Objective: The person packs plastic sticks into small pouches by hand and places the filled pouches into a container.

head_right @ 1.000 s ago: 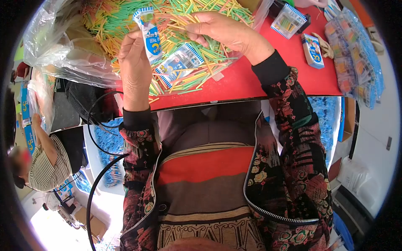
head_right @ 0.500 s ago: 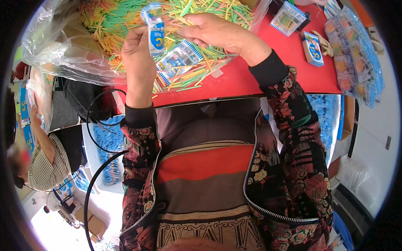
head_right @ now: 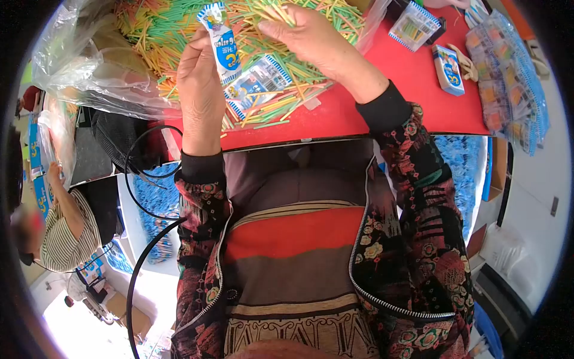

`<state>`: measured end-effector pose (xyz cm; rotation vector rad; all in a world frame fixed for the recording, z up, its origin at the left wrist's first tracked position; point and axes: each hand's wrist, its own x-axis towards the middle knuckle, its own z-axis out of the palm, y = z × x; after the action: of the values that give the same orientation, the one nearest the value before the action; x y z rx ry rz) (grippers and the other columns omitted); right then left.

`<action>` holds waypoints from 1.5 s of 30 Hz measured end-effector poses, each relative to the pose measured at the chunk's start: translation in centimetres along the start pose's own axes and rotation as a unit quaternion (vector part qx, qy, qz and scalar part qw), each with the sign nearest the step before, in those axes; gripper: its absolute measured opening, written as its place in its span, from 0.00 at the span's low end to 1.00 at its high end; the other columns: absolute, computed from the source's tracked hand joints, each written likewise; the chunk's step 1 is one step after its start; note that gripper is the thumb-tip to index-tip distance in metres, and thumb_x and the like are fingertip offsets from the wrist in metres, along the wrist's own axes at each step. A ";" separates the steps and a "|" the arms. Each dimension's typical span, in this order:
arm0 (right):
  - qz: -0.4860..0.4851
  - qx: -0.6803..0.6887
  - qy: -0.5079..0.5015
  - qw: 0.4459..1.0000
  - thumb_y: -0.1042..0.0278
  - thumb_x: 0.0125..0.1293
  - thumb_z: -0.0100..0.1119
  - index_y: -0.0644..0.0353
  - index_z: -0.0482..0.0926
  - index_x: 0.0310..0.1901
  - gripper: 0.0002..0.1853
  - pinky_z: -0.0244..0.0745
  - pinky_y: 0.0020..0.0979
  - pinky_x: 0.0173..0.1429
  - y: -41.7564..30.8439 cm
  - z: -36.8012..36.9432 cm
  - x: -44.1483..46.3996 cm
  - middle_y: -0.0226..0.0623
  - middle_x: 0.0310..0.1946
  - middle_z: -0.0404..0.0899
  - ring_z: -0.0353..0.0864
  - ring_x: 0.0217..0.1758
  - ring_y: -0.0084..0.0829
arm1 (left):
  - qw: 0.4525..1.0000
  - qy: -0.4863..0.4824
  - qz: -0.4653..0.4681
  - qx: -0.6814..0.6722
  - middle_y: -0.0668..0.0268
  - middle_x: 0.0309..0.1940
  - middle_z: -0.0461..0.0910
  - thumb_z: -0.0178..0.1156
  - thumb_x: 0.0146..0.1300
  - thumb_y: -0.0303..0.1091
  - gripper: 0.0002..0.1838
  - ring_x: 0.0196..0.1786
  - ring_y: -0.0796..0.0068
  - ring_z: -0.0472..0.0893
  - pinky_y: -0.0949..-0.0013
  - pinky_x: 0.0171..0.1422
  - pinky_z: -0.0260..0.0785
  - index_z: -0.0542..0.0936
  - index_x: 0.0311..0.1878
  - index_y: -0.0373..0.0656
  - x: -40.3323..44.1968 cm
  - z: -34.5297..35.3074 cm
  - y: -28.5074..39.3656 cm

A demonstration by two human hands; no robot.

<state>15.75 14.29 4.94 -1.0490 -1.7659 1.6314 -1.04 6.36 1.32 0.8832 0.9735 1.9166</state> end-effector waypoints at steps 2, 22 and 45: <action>-0.019 -0.080 0.049 0.995 0.51 0.65 0.59 0.62 0.75 0.43 0.19 0.59 0.21 0.26 0.8 -1.1 0.3 0.21 0.20 0.63 0.61 0.23 0.11 | 1.000 0.001 0.005 0.002 0.62 0.54 0.74 0.55 0.67 0.26 0.04 0.54 0.77 0.73 0.72 0.61 0.62 0.77 0.39 0.37 -0.4 0.0 -0.1; -0.161 -0.446 0.003 0.880 0.56 0.62 0.59 0.64 0.74 0.36 0.17 0.72 0.37 0.33 5.5 -2.8 -2.6 0.42 0.25 0.77 0.78 0.27 0.38 | 0.995 0.013 -0.097 -0.037 0.68 0.35 0.80 0.52 0.67 0.25 0.04 0.36 0.84 0.75 0.80 0.43 0.68 0.76 0.38 0.36 -4.0 0.0 -2.2; -0.108 0.413 0.049 0.903 0.72 0.64 0.56 0.67 0.74 0.45 0.10 0.75 0.25 0.48 0.8 4.9 0.3 0.38 0.39 0.77 0.77 0.44 0.25 | 0.896 -0.015 -0.142 -0.420 0.64 0.57 0.72 0.46 0.68 0.39 0.20 0.62 0.68 0.69 0.61 0.70 0.56 0.69 0.60 0.41 -4.4 4.9 -1.2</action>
<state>11.84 11.69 3.39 -0.4910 -0.8955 1.8604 5.39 4.52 1.57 0.2356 0.1614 1.7920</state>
